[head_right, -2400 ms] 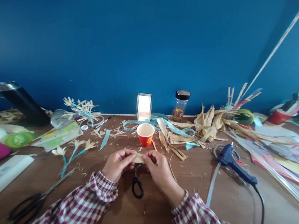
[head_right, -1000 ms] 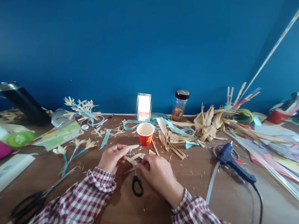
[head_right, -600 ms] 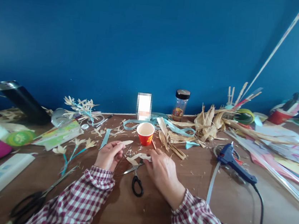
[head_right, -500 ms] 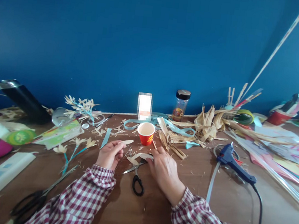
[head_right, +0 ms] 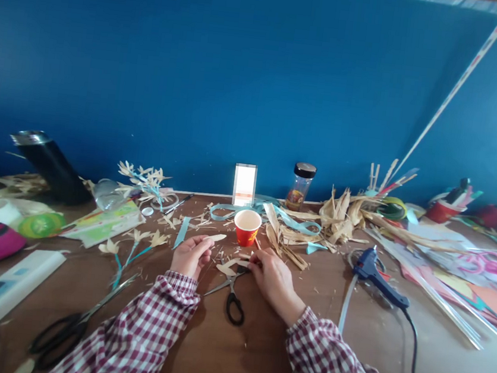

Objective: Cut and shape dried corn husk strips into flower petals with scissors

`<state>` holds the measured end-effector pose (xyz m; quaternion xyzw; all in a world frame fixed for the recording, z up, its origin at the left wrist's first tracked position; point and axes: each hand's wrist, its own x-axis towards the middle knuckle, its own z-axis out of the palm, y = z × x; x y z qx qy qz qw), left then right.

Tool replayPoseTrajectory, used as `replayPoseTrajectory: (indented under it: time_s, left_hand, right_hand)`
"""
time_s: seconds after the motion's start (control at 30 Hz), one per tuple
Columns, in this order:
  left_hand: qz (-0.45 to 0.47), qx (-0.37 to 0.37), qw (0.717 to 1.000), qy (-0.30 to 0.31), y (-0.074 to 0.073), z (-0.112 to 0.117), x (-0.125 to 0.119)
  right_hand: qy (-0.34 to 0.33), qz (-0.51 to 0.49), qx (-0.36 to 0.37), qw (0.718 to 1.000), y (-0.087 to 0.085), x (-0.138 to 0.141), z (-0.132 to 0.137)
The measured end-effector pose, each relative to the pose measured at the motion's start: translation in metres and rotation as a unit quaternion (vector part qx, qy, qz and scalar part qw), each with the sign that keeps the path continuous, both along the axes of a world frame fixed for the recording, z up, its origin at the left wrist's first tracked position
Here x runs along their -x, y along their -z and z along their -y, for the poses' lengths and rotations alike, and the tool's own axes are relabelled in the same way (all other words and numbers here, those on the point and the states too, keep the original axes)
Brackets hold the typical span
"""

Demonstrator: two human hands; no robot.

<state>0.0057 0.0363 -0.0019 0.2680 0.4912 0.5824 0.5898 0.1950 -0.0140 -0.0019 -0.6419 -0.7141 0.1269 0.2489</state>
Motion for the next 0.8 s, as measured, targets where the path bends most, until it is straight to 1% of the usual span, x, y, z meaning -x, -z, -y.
replayPoseTrajectory:
  time_s: [0.17,0.33,0.43,0.63,0.7,0.8]
  left_hand:
    - [0.000,-0.005,1.000,0.006,0.001,0.000,0.000]
    - [-0.007,-0.015,1.000,0.017,0.008,-0.003,0.000]
    - [-0.006,-0.011,1.000,0.015,0.010,-0.004,0.000]
    - [0.000,-0.014,1.000,0.015,0.007,-0.003,0.001]
    - [0.003,-0.012,1.000,0.010,0.007,-0.003,0.001]
    - [0.010,-0.012,1.000,0.004,0.008,-0.004,0.000]
  right_hand:
    - [0.006,0.001,0.018,1.000,0.000,-0.005,-0.011]
    - [-0.006,0.015,0.043,0.999,-0.006,-0.005,-0.016]
    - [-0.009,0.034,0.041,0.999,-0.010,-0.003,-0.017]
    - [-0.007,0.068,0.014,0.998,-0.013,0.000,-0.019]
    - [-0.016,0.077,0.009,0.997,-0.016,0.003,-0.019]
    - [-0.060,0.089,0.023,0.994,-0.025,0.012,-0.016]
